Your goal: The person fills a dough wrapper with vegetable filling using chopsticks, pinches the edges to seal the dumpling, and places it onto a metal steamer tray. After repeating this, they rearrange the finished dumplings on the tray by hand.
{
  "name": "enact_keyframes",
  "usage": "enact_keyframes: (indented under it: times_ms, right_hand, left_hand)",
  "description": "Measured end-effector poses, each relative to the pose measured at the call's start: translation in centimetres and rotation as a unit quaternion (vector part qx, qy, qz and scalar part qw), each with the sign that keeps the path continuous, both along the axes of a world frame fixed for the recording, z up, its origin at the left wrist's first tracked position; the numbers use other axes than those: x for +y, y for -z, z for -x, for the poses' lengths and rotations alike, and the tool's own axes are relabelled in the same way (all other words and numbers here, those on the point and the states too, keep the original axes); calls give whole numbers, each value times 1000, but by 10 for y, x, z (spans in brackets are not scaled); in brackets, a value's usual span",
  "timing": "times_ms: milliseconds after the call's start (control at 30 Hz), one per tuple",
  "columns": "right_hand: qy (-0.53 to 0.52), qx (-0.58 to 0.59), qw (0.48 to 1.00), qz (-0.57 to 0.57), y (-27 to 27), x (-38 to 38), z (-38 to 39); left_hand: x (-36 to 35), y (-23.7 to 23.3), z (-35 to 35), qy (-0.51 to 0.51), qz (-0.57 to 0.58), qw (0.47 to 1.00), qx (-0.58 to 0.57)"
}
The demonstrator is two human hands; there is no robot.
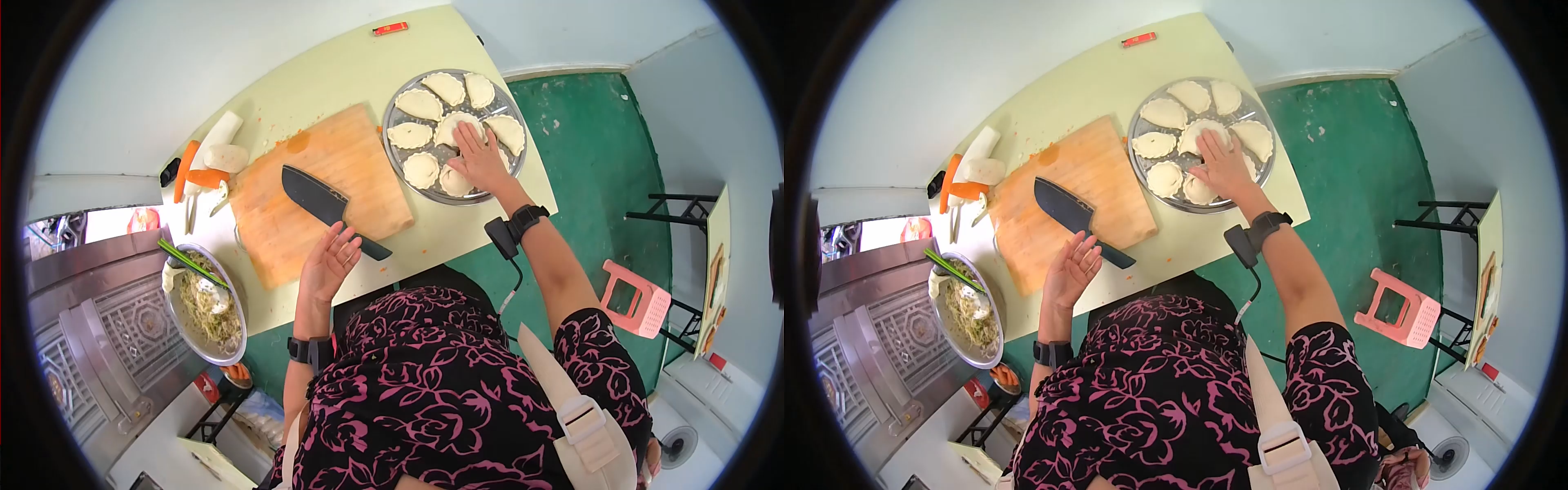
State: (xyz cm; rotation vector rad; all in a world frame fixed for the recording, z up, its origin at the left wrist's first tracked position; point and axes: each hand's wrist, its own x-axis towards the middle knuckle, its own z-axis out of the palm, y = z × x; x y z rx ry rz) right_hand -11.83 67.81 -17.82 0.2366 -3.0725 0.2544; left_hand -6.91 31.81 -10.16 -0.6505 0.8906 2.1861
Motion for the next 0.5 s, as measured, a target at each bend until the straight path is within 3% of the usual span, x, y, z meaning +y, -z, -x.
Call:
enact_keyframes:
  times_ms: [133,233,433,500]
  right_hand:
    - [27,-77,997,-10,-1,-2,2]
    - [21,26,999,11,3,-6,0]
    - [7,-59,998,-29,-2,-18,-1]
    - [22,-21,999,27,1,-18,-2]
  left_hand:
    - [0,-2,-1,2,4,1000,0]
    - [-2,0,2,-2,3,1000,11]
    - [1,-3,-2,1,3,1000,-1]
    - [1,-3,-1,1,3,1000,2]
